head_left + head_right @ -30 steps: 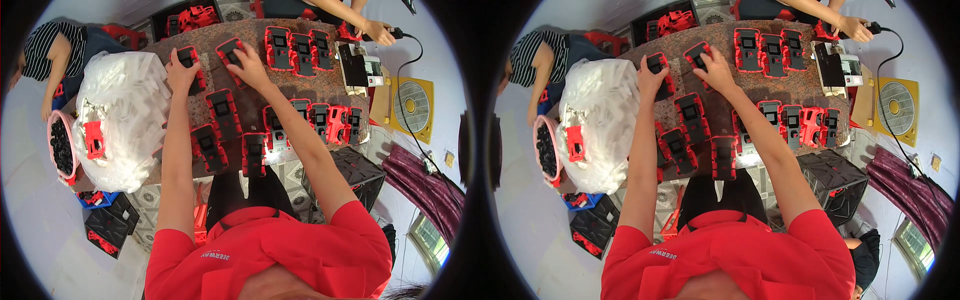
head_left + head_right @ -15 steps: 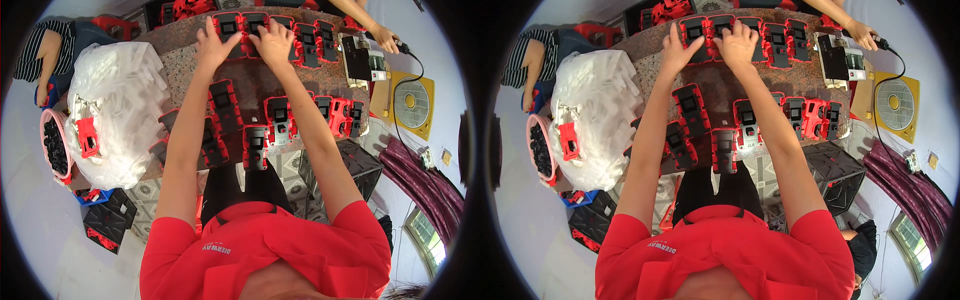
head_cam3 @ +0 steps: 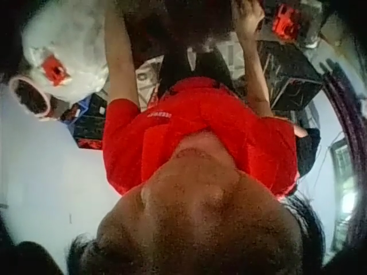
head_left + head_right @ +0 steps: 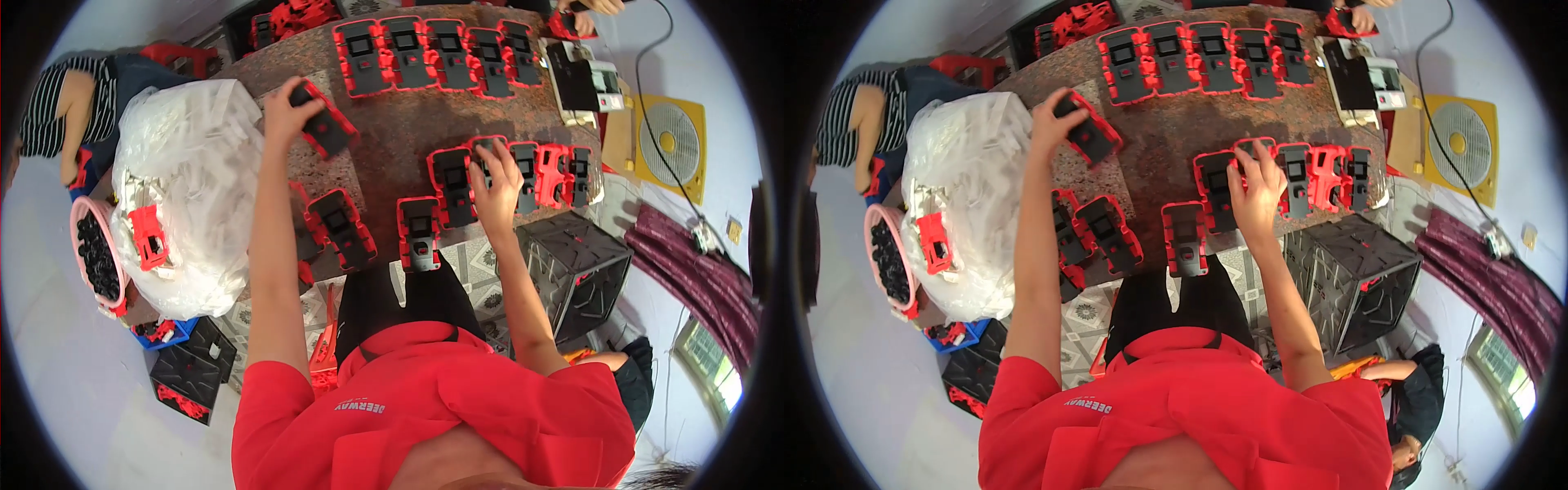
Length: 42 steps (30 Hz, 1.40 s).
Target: The person assembles plastic battery housings by hand, then organizes the assembled housings into storage bins.
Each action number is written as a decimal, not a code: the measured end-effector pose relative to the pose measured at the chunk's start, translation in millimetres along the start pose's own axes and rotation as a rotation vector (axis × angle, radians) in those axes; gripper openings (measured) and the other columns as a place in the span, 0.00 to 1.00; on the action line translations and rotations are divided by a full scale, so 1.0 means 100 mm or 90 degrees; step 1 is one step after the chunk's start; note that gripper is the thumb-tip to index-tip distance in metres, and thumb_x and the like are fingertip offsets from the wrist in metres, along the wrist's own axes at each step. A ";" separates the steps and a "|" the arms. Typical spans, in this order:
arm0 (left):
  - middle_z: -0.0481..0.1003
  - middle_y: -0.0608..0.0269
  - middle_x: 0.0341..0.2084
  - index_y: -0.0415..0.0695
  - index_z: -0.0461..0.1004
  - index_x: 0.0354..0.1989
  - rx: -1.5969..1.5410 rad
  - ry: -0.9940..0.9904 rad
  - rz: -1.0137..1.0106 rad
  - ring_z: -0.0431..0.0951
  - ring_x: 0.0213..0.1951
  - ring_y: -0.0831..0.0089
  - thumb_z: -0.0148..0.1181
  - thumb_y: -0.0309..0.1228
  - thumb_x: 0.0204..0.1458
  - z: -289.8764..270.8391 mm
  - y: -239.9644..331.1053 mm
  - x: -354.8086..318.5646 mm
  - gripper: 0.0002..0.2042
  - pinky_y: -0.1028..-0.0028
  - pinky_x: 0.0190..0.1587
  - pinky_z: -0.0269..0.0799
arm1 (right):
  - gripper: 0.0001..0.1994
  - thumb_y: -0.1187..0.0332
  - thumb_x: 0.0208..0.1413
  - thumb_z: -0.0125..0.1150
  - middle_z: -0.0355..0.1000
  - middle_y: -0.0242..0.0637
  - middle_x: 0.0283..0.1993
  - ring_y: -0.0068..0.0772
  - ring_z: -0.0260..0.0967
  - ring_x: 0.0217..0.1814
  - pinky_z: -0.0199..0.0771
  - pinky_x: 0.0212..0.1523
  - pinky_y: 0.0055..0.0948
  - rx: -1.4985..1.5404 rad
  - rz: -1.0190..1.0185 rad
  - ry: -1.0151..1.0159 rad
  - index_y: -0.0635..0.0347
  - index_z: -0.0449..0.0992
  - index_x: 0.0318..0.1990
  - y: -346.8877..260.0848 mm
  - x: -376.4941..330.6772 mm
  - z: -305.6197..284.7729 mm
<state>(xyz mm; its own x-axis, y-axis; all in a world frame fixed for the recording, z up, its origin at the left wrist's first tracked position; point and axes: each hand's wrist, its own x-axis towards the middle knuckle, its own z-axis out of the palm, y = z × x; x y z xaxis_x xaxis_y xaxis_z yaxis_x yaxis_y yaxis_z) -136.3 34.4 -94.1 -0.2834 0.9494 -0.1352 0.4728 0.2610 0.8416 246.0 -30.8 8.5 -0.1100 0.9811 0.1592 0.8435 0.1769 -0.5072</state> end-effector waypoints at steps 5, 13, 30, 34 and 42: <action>0.79 0.55 0.36 0.39 0.75 0.51 -0.022 -0.051 0.035 0.79 0.39 0.70 0.74 0.37 0.36 -0.03 0.09 0.58 0.30 0.71 0.44 0.74 | 0.15 0.68 0.50 0.65 0.67 0.41 0.59 0.46 0.65 0.55 0.59 0.57 0.41 0.019 0.072 0.012 0.52 0.78 0.48 0.07 -0.54 -0.29; 0.68 0.41 0.49 0.38 0.64 0.58 0.232 0.247 0.304 0.67 0.52 0.47 0.61 0.51 0.50 0.77 1.12 -0.60 0.34 0.52 0.54 0.63 | 0.37 0.57 0.51 0.66 0.52 0.54 0.67 0.56 0.53 0.66 0.53 0.64 0.46 -0.147 0.274 0.176 0.57 0.57 0.66 1.16 -0.90 -0.76; 0.44 0.49 0.69 0.74 0.52 0.67 0.487 -0.176 0.216 0.46 0.66 0.36 0.71 0.45 0.40 2.29 1.95 -2.14 0.44 0.27 0.52 0.53 | 0.27 0.64 0.45 0.71 0.65 0.46 0.52 0.52 0.66 0.53 0.68 0.53 0.43 -0.012 0.206 -0.064 0.56 0.72 0.55 1.36 -0.57 -0.44; 0.46 0.49 0.68 0.74 0.54 0.66 0.487 -0.119 0.213 0.47 0.66 0.37 0.71 0.45 0.40 2.29 1.94 -1.92 0.43 0.27 0.52 0.54 | 0.25 0.71 0.44 0.68 0.65 0.44 0.48 0.51 0.64 0.48 0.66 0.48 0.42 0.017 0.138 0.012 0.54 0.73 0.53 1.33 -0.36 -0.24; 0.48 0.49 0.66 0.71 0.52 0.68 0.524 -0.069 0.201 0.50 0.64 0.39 0.67 0.51 0.44 2.32 1.91 -1.62 0.41 0.26 0.49 0.55 | 0.19 0.80 0.50 0.61 0.71 0.44 0.50 0.41 0.70 0.53 0.71 0.52 0.33 0.236 0.139 0.023 0.60 0.75 0.51 1.72 0.27 -0.05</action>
<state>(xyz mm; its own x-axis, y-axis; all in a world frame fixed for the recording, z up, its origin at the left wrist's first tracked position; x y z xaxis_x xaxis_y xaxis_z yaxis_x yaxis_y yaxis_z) 193.6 -29.3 -32.7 0.0226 0.9988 -0.0437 0.9773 -0.0129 0.2114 390.8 25.9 -70.3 0.0739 0.9964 0.0411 0.5980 -0.0114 -0.8014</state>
